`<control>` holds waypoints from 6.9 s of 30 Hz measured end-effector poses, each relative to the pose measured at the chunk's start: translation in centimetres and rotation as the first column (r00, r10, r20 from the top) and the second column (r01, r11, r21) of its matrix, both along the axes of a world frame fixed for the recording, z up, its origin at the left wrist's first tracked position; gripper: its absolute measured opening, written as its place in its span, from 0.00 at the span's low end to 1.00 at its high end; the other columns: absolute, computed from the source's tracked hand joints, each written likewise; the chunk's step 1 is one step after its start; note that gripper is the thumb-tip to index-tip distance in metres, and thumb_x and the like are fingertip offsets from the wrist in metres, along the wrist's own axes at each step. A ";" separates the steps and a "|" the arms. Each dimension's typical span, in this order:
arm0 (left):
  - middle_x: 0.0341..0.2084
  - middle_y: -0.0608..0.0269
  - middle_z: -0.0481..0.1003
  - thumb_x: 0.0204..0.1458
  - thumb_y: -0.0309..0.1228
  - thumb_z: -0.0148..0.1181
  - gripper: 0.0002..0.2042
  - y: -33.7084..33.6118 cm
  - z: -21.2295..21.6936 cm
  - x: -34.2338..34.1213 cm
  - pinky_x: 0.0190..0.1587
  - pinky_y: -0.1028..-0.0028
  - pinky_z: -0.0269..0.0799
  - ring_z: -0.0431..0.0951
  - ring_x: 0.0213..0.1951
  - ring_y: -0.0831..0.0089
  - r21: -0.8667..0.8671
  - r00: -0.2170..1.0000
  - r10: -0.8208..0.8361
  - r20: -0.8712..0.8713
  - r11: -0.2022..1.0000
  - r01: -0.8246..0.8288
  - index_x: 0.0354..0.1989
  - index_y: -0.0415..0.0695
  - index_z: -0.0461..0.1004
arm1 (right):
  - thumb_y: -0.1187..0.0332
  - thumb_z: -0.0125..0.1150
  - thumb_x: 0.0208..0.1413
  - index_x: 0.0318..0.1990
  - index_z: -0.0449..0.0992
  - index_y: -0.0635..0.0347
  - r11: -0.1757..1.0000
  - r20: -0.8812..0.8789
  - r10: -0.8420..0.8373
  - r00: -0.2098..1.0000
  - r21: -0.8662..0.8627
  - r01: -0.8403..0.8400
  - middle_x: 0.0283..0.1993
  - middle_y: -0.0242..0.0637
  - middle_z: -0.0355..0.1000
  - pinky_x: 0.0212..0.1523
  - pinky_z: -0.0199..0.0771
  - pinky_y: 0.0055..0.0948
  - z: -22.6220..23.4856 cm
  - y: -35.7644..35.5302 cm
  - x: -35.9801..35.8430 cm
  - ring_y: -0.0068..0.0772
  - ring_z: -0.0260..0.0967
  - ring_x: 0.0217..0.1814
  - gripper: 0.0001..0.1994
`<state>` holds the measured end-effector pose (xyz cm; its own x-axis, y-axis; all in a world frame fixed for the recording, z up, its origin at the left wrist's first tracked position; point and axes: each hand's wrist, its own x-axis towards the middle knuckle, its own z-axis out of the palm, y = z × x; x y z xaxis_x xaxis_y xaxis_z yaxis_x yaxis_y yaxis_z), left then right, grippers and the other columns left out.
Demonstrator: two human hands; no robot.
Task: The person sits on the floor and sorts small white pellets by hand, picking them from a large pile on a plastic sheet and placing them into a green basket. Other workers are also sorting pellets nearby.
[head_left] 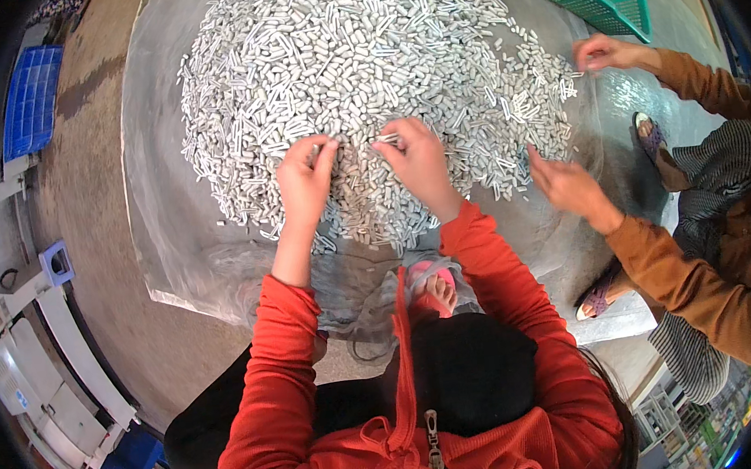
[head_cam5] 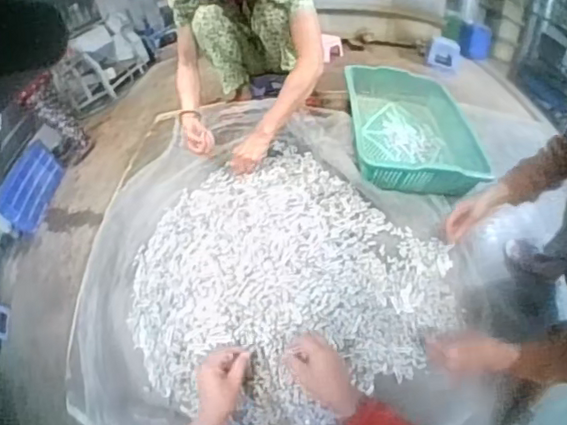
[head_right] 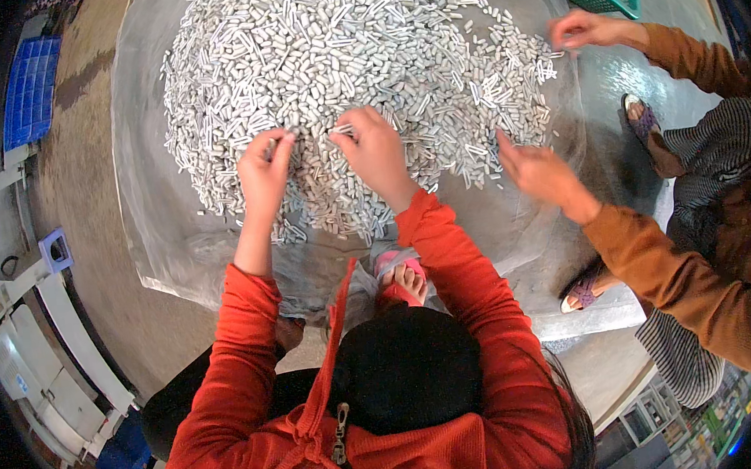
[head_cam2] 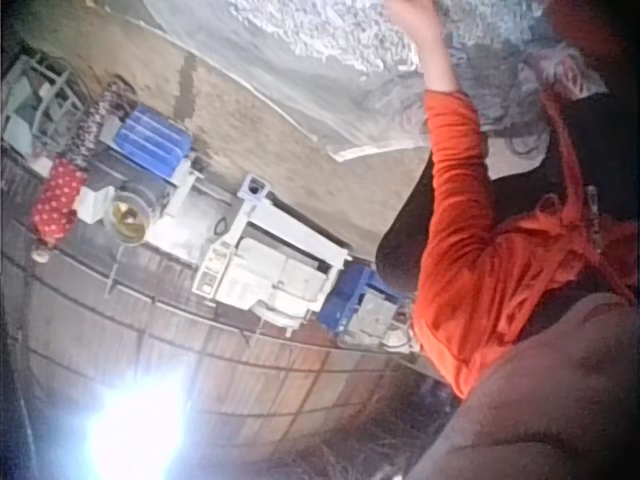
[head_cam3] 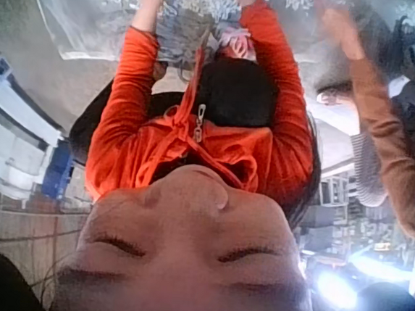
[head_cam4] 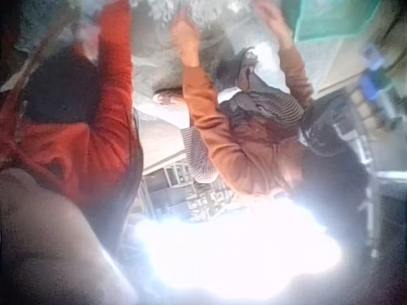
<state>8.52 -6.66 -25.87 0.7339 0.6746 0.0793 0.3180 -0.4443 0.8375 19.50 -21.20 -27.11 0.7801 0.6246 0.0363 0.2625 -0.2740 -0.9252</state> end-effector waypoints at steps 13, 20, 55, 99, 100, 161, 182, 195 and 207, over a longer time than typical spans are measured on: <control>0.18 0.72 0.65 0.57 0.28 0.46 0.10 4.6 3.4 -2.6 0.19 0.82 0.51 0.56 0.17 0.86 -0.735 0.984 0.175 -0.013 0.666 -0.129 0.42 0.39 0.73 | 0.69 0.52 0.54 0.40 0.69 0.57 0.864 -0.913 0.297 0.279 0.382 0.329 0.30 0.30 0.64 0.22 0.56 0.21 3.0 1.4 3.3 0.22 0.55 0.22 0.07; 0.25 0.53 0.71 0.49 0.30 0.59 0.08 4.0 1.7 -0.2 0.30 0.65 0.66 0.71 0.27 0.57 0.342 0.990 0.064 -0.127 0.940 -0.016 0.33 0.40 0.70 | 0.67 0.61 0.46 0.31 0.73 0.61 0.959 0.203 0.219 0.954 -0.224 -0.173 0.26 0.38 0.68 0.24 0.65 0.34 3.3 7.5 -0.4 0.38 0.67 0.25 0.08; 0.36 0.56 0.72 0.48 0.24 0.56 0.08 0.6 9.2 1.5 0.47 0.65 0.64 0.71 0.42 0.60 0.287 0.975 -0.218 0.044 0.938 0.197 0.38 0.42 0.73 | 0.40 0.35 0.57 0.60 0.58 0.56 0.422 -0.738 -0.037 0.674 0.599 0.680 0.57 0.43 0.61 0.60 0.48 0.52 13.7 0.8 28.3 0.43 0.56 0.60 0.33; 0.38 0.59 0.74 0.47 0.25 0.59 0.14 3.0 6.9 0.3 0.28 0.77 0.70 0.74 0.25 0.76 -0.102 0.975 0.174 -0.136 0.977 -0.188 0.43 0.40 0.71 | 0.74 0.62 0.42 0.37 0.74 0.58 0.986 0.136 0.055 0.989 -0.166 -0.032 0.36 0.40 0.70 0.37 0.70 0.35 6.7 0.5 5.9 0.41 0.70 0.38 0.12; 0.35 0.60 0.75 0.47 0.25 0.59 0.10 3.4 7.0 0.5 0.28 0.77 0.69 0.74 0.24 0.75 -0.060 0.970 0.187 -0.158 0.978 -0.198 0.39 0.41 0.73 | 0.73 0.62 0.42 0.37 0.74 0.57 0.986 0.165 0.050 0.985 -0.163 -0.022 0.35 0.40 0.70 0.36 0.70 0.35 6.5 0.9 5.9 0.40 0.70 0.37 0.11; 0.26 0.70 0.68 0.54 0.26 0.50 0.02 6.0 4.8 2.6 0.28 0.84 0.62 0.62 0.24 0.84 -0.904 0.914 0.325 0.243 0.417 0.092 0.32 0.49 0.65 | 0.68 0.64 0.45 0.32 0.70 0.65 0.978 -0.132 0.018 0.991 -0.202 -0.044 0.30 0.41 0.72 0.29 0.69 0.30 4.0 2.2 6.5 0.33 0.69 0.27 0.11; 0.24 0.66 0.70 0.51 0.29 0.54 0.04 4.3 5.1 4.5 0.29 0.77 0.68 0.73 0.30 0.74 -0.730 0.997 -0.033 0.073 0.680 0.076 0.29 0.44 0.67 | 0.66 0.64 0.43 0.34 0.70 0.59 0.982 0.226 0.115 0.967 -0.171 -0.077 0.29 0.44 0.69 0.33 0.67 0.38 3.0 3.7 5.0 0.46 0.68 0.32 0.12; 0.20 0.67 0.67 0.52 0.32 0.55 0.07 0.5 3.0 2.5 0.26 0.77 0.65 0.68 0.24 0.76 -0.551 0.999 -0.043 -0.020 0.834 0.025 0.34 0.41 0.70 | 0.70 0.61 0.44 0.33 0.72 0.57 0.999 0.000 -0.038 0.999 0.009 0.038 0.28 0.40 0.69 0.28 0.68 0.36 2.6 3.1 4.9 0.41 0.68 0.26 0.07; 0.23 0.56 0.70 0.47 0.30 0.60 0.11 -0.4 2.8 3.1 0.30 0.69 0.67 0.72 0.25 0.62 0.048 0.973 -0.117 -0.197 0.990 0.129 0.36 0.38 0.70 | 0.70 0.59 0.48 0.35 0.71 0.57 0.994 -0.012 0.078 0.997 -0.072 -0.078 0.27 0.38 0.70 0.28 0.66 0.31 2.5 3.1 5.2 0.35 0.69 0.29 0.07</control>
